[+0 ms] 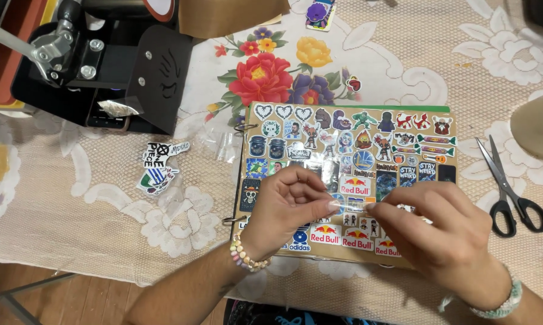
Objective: The person arranges and applies various stickers onto a binder cover. They use scissors to trim a sticker and apply it to the surface, smoothing it down with their fingers.
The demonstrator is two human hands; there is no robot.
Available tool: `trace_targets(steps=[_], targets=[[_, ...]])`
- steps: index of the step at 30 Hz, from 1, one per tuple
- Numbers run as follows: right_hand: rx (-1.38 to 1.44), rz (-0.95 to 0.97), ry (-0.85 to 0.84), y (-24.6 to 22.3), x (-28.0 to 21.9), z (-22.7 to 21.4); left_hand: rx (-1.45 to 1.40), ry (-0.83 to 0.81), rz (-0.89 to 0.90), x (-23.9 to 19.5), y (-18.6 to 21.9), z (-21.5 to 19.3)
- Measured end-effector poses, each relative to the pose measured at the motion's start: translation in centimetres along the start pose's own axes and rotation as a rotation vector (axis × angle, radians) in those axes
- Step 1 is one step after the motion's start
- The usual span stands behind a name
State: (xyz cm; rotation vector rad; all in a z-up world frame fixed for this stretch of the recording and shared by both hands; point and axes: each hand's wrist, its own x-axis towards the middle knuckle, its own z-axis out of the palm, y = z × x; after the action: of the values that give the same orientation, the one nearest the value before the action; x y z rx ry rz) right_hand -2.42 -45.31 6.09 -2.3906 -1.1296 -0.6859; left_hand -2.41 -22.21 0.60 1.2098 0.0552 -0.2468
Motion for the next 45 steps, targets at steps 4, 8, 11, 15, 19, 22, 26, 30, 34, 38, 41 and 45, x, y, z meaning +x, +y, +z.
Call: trace_targets(steps=[4, 8, 11, 15, 19, 22, 26, 30, 34, 38, 41, 45], targets=[[-0.053, -0.141, -0.012, 0.8, 0.1, -0.1, -0.062, -0.004, -0.025, 0.1, -0.5, -0.2], [-0.114, -0.317, -0.034, 1.5, 0.4, -0.6, -0.199, -0.072, -0.095, 0.0, -0.1, -0.4], [-0.187, -0.450, 0.004, 2.3, 0.1, -0.2, -0.255, -0.104, -0.159, 0.0, 0.1, -0.6], [-0.287, -0.541, 0.002, 2.2, -0.1, -0.9, -0.324, -0.084, -0.303, 0.0, 0.4, -0.6], [-0.275, -0.523, 0.015, 2.0, -0.3, -1.0, -0.330, -0.117, -0.319, 0.0, 0.6, -0.4], [-0.186, -0.430, 0.005, 1.6, -0.3, -0.7, -0.096, -0.127, -0.216, 0.1, 0.7, -0.6], [-0.068, -0.194, 0.023, 0.8, -0.3, -0.2, 0.222, -0.134, 0.209, -0.8, 1.6, -0.5], [0.125, -0.030, -0.014, -0.3, 0.8, -0.2, 0.665, -0.239, 0.696, -0.9, 1.8, -0.1], [0.196, 0.084, -0.037, -1.0, 1.4, 0.0, 0.604, -0.247, 0.758, -0.9, 1.3, 0.1], [0.280, 0.220, -0.086, -1.4, 1.7, -0.1, 0.552, -0.259, 0.751, -0.9, 1.4, 0.0], [0.306, 0.283, -0.104, -1.6, 1.9, -0.3, 0.554, -0.261, 0.746, -0.9, 1.5, -0.3], [0.378, 0.400, -0.118, -1.6, 1.8, -0.4, 0.556, -0.257, 0.768, -0.9, 1.9, -0.2]])
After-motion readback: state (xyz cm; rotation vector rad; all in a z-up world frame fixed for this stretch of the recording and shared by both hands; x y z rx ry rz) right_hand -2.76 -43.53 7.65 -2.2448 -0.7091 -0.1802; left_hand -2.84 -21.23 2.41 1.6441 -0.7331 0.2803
